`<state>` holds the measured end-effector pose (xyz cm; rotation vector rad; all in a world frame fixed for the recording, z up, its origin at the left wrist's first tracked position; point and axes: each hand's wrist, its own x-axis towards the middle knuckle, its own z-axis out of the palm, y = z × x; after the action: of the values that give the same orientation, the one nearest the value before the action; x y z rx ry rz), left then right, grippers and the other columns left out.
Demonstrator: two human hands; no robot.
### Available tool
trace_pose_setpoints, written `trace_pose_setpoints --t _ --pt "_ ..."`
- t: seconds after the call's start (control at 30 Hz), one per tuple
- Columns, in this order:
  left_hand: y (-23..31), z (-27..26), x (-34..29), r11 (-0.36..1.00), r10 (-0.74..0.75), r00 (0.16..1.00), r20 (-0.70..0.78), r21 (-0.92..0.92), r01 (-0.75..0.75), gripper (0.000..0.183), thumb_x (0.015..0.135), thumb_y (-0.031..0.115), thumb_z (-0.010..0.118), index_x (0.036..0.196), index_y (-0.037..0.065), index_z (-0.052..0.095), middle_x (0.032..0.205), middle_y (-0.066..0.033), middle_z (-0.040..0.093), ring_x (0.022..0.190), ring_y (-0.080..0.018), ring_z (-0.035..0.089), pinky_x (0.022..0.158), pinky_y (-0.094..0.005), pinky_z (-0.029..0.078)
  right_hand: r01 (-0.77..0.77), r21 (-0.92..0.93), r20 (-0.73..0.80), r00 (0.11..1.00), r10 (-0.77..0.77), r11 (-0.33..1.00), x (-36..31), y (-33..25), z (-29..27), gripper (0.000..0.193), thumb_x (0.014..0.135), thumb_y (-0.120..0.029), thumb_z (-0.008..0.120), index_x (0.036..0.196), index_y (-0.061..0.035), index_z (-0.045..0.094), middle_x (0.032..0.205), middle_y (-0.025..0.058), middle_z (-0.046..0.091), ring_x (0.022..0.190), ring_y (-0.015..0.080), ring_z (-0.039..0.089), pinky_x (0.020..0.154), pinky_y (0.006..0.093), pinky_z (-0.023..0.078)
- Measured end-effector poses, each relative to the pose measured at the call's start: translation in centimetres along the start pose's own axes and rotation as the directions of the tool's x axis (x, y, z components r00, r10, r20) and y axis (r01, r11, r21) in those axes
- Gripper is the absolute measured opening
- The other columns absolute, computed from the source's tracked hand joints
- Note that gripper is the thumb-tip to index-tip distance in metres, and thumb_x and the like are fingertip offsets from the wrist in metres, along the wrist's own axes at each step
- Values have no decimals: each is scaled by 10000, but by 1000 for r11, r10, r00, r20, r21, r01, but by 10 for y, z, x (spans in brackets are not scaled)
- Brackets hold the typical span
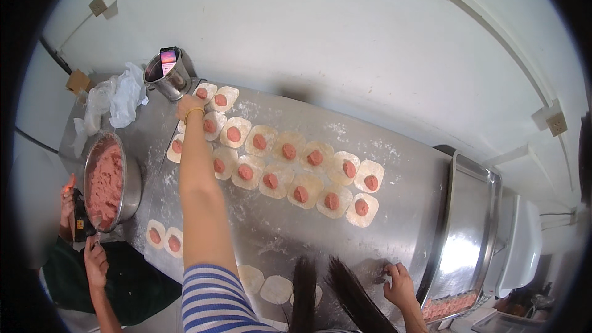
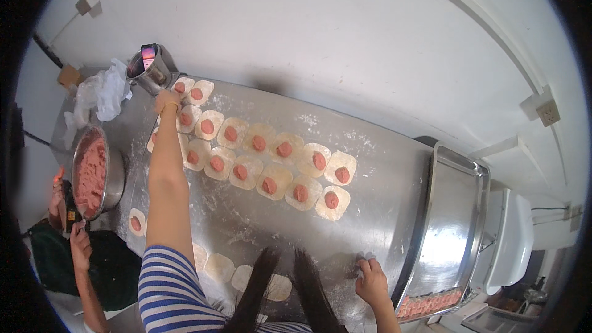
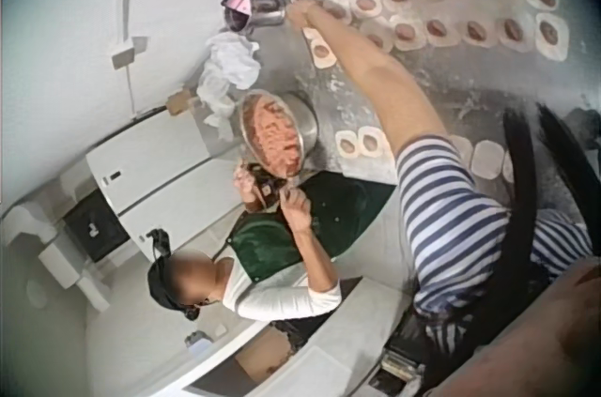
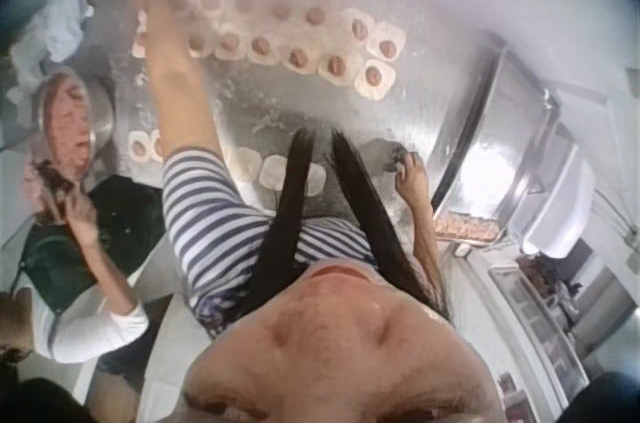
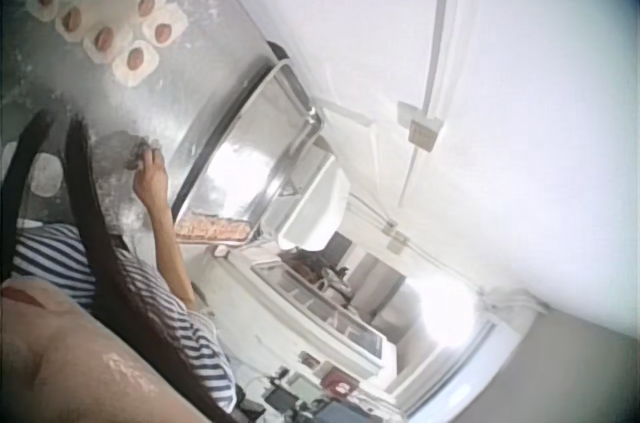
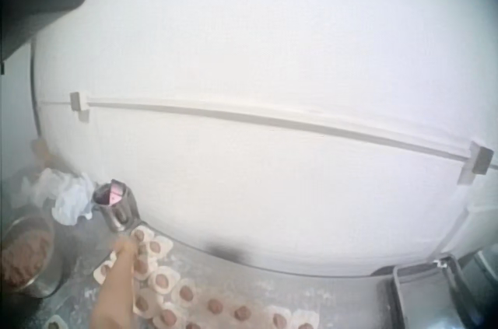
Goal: The person places small portions of pink filling onto round dough discs, folds each disc in half to enclose the filling, and crimps the edges to seal. The finished dumplings are placed in neat rows on a metal tray. A second person is visible in the background performing a similar task.
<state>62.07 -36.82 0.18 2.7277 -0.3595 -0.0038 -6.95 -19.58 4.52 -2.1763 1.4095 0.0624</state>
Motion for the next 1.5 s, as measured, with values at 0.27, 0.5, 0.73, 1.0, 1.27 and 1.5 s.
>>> trace_pose_setpoints --t 0.27,0.5,0.73,1.0,1.27,1.5 --pt "-8 -5 2 -120 295 878 377 -897 425 335 833 144 460 1089 -62 528 1091 -173 579 978 -265 590 805 -372 504 -26 169 37 999 20 985 12 1 -10 304 643 -6 617 936 -67 567 862 145 558 884 314 589 705 379 504" --pt "44 -79 -220 147 781 357 513 -707 692 340 893 154 406 1131 -51 538 1220 -144 552 1141 -215 515 922 -340 443 -90 996 90 995 53 2 104 -76 -27 417 936 -217 487 1273 20 423 1309 154 469 1208 255 470 1000 382 384" --pt "54 -102 -339 514 744 -41 667 -532 673 200 873 149 492 998 26 589 980 -97 617 905 -185 593 836 -326 478 -98 863 57 994 -97 -496 153 -141 -47 472 975 -287 407 1364 -46 291 1346 132 432 1231 243 443 1021 398 379" --pt "36 -43 -165 520 696 700 -162 -558 -647 243 832 193 529 929 11 658 801 -186 658 733 -338 638 681 -430 492 -115 808 156 988 20 -578 127 -108 -34 362 987 -255 371 1287 -56 405 1296 84 481 1195 217 468 1006 389 394" --pt "3 -13 -47 939 194 976 103 268 -215 329 793 347 618 1006 102 675 1143 -118 608 1071 -301 568 894 -411 428 29 851 176 925 337 -524 46 -30 -33 349 970 -244 426 1204 13 449 1175 130 558 1092 238 554 975 386 443" --pt "17 -19 -43 983 154 972 179 70 -169 371 771 307 623 993 15 676 1019 -198 652 968 -338 631 803 -412 494 73 860 186 877 442 -505 0 -2 -32 345 969 -232 419 1203 18 459 1208 144 547 1118 264 547 976 399 452"
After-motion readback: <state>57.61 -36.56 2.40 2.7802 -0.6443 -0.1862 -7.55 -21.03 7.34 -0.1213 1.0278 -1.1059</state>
